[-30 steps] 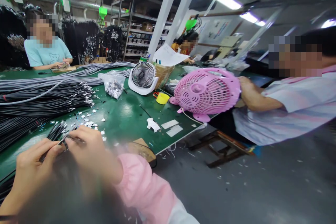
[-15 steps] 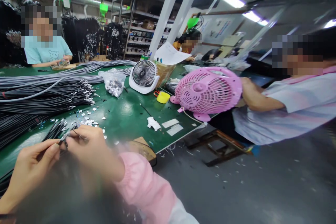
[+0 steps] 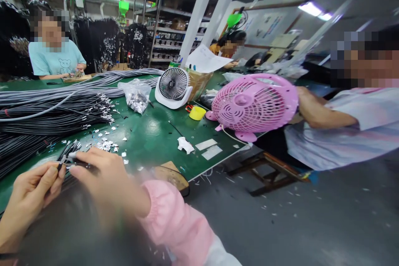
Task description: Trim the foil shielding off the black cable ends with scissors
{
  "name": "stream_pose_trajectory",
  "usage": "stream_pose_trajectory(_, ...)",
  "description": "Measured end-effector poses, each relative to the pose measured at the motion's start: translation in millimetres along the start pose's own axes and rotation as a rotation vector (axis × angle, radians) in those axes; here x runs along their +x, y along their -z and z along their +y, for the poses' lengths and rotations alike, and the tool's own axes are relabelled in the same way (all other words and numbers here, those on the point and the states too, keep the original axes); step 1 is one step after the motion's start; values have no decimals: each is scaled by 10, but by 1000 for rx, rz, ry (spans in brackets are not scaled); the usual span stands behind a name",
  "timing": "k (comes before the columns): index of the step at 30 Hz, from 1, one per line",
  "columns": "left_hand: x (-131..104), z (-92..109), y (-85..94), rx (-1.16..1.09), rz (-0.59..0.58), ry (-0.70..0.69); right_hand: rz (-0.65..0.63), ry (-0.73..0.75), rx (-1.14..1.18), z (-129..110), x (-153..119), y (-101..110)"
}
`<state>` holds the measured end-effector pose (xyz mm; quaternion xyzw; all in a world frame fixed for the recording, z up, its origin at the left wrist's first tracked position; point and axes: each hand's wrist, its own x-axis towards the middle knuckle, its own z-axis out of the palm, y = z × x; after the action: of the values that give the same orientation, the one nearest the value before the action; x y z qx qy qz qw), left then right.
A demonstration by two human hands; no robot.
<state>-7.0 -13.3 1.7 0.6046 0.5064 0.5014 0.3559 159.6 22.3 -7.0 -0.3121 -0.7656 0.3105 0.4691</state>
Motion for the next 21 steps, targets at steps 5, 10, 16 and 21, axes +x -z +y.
stream_pose_trajectory(5,10,-6,-3,-2,-43,-13,-32,-24,-4,3,12,10)
stream_pose_trajectory(10,22,-24,11,-24,-98,-8,-56,-51,24,-4,26,24)
stream_pose_trajectory(16,34,-42,29,-62,-132,-7,-72,-85,56,-5,33,21)
stream_pose_trajectory(21,21,-81,116,-204,-299,93,-115,-90,212,18,45,14)
